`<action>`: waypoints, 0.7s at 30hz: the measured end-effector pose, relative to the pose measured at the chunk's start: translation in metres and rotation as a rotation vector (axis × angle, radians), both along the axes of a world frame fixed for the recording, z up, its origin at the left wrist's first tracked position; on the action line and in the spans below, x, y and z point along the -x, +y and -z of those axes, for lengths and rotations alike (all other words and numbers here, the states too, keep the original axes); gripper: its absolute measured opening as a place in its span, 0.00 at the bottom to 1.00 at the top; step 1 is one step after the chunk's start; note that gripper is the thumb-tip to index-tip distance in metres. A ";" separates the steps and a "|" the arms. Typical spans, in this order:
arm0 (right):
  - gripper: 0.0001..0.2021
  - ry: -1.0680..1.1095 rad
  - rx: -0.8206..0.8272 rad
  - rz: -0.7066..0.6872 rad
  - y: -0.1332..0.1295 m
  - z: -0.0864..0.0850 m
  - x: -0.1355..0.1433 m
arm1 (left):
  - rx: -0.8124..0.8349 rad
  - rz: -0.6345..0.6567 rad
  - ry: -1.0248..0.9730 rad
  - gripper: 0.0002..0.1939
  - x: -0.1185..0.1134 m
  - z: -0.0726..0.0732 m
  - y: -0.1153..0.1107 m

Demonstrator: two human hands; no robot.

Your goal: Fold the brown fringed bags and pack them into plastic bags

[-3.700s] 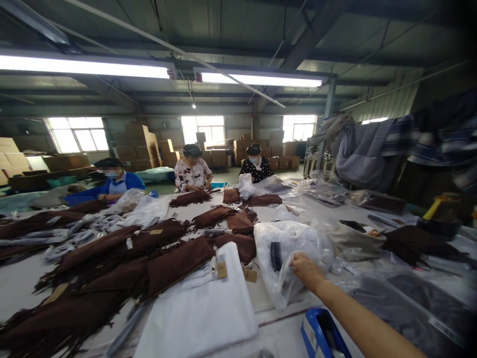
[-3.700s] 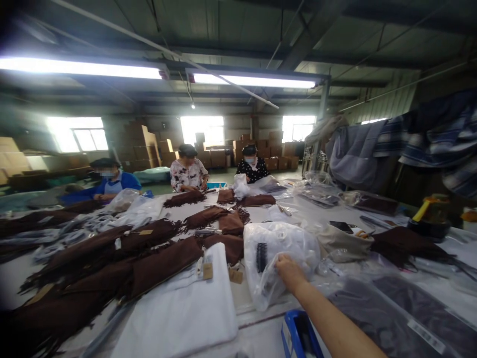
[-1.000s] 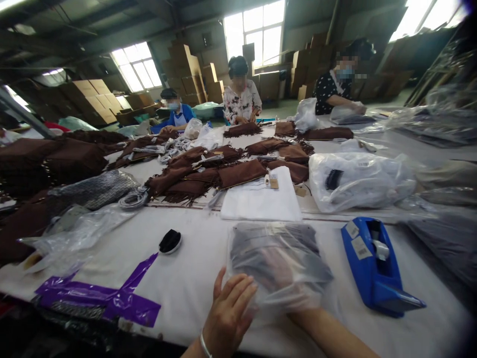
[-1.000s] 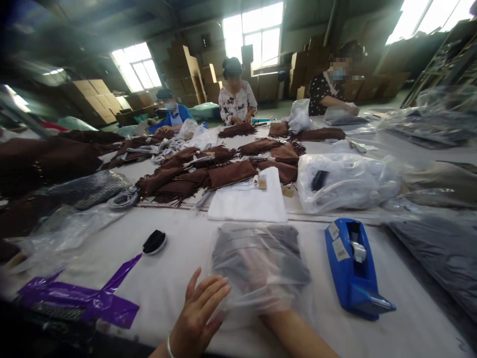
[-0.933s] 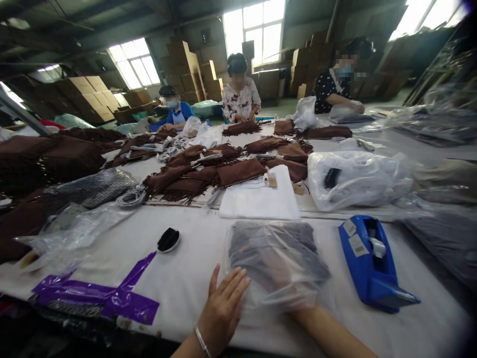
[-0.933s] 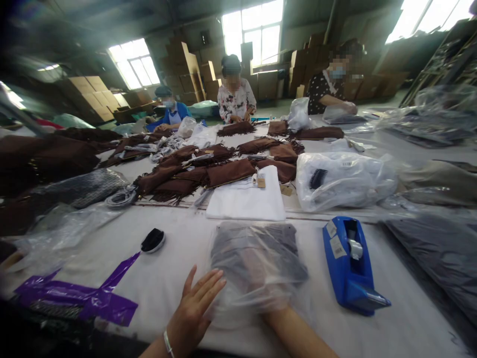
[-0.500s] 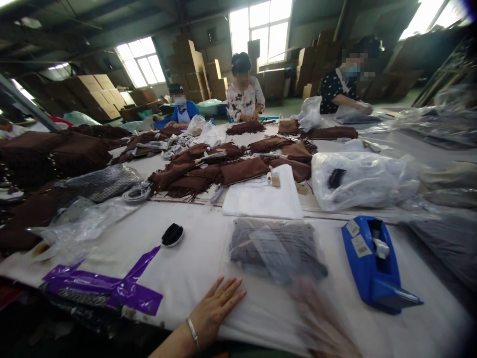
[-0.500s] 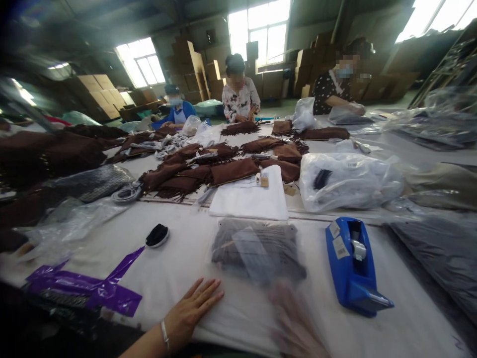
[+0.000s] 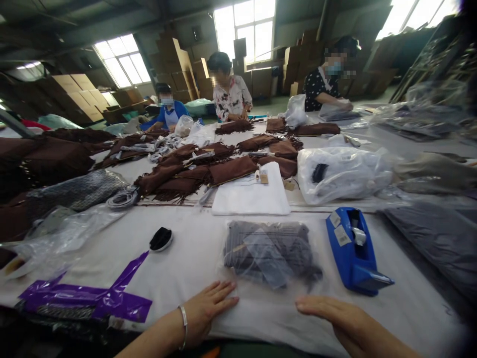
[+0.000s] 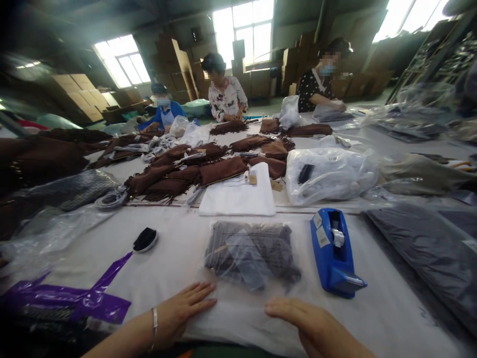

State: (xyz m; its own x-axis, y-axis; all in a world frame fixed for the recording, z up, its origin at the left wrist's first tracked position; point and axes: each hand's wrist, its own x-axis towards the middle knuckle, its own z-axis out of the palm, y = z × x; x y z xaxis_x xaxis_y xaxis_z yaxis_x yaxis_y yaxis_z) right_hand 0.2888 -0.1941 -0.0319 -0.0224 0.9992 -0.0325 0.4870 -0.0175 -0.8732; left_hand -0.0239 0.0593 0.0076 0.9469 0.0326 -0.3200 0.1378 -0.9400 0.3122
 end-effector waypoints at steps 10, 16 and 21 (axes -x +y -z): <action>0.25 -0.189 -0.045 0.004 0.003 0.053 -0.041 | 0.170 0.028 0.051 0.39 -0.004 -0.048 0.022; 0.18 0.167 -0.022 0.423 0.012 0.080 -0.027 | 0.245 -0.349 -0.315 0.16 0.003 0.001 0.022; 0.20 0.303 0.038 0.553 0.010 0.075 -0.018 | 0.261 -0.381 -0.285 0.37 0.018 0.013 0.021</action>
State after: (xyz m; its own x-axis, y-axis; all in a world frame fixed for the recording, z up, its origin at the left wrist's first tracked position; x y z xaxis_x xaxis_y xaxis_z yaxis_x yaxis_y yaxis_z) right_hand 0.3068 -0.1844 -0.1066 0.4836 0.8638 -0.1411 0.1281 -0.2293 -0.9649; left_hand -0.0420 0.0801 -0.0050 0.9340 0.3444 -0.0952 0.3293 -0.7262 0.6035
